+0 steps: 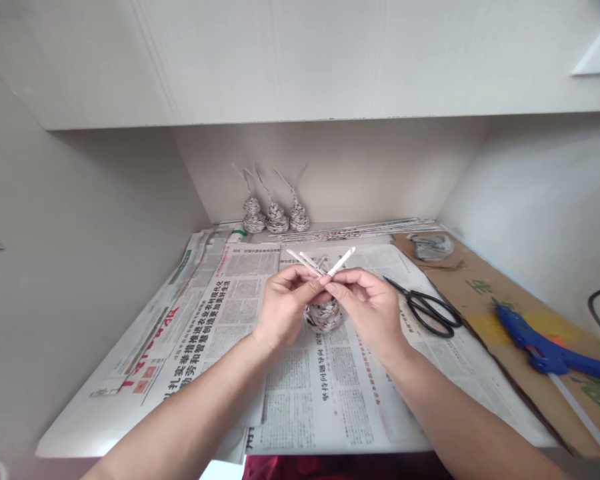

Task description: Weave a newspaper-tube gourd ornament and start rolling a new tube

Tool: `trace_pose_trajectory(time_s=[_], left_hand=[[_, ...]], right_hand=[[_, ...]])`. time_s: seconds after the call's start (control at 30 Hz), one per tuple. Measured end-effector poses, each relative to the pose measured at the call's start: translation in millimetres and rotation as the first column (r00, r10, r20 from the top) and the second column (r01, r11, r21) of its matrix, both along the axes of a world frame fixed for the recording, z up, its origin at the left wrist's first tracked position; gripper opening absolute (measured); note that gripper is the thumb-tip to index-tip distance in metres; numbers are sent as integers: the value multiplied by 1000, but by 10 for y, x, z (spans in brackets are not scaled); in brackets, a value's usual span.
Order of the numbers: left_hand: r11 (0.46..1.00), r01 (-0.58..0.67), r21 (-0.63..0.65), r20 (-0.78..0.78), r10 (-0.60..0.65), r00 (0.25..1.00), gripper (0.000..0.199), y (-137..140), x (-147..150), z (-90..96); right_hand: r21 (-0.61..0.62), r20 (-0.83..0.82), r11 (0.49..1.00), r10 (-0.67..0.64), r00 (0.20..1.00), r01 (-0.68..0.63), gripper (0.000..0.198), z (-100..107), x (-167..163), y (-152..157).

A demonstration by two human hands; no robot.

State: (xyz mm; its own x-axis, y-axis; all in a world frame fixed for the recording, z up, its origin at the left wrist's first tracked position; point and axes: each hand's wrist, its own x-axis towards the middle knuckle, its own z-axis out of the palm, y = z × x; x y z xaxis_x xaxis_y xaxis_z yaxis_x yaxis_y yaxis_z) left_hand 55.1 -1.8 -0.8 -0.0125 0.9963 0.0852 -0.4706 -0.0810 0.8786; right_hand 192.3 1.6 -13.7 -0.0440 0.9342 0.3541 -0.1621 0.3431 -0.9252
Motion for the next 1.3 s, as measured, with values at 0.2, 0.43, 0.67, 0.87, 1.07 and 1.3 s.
trace_pose_trajectory(time_s=[0.2,0.43,0.67,0.87,1.07,1.3], left_hand=[[995,96,-14,-4,-96,995,17,6,-32,-12],[994,96,56,-60,-92,994,14,1,-26,-69],[995,94,44,-73,-91,993,16,61,-33,-80],[1000,-5,-17,28,6,1000,23,38,60,-125],[990,-131,42,-86,134,987,16,-60,146,-168],[978,-92,186,-233,135,963,11,-141,117,-91]], right_hand=[[-48,42,998,-38,998,39,10,-4,34,37],[10,-2,1000,-12,1000,12,8,-15,48,26],[-58,-108,995,75,991,-81,9,-30,28,62],[-73,-94,993,87,992,-94,11,-43,31,65],[-38,-82,999,-18,996,14,11,-85,8,69],[10,30,995,-95,995,95,12,-17,4,12]])
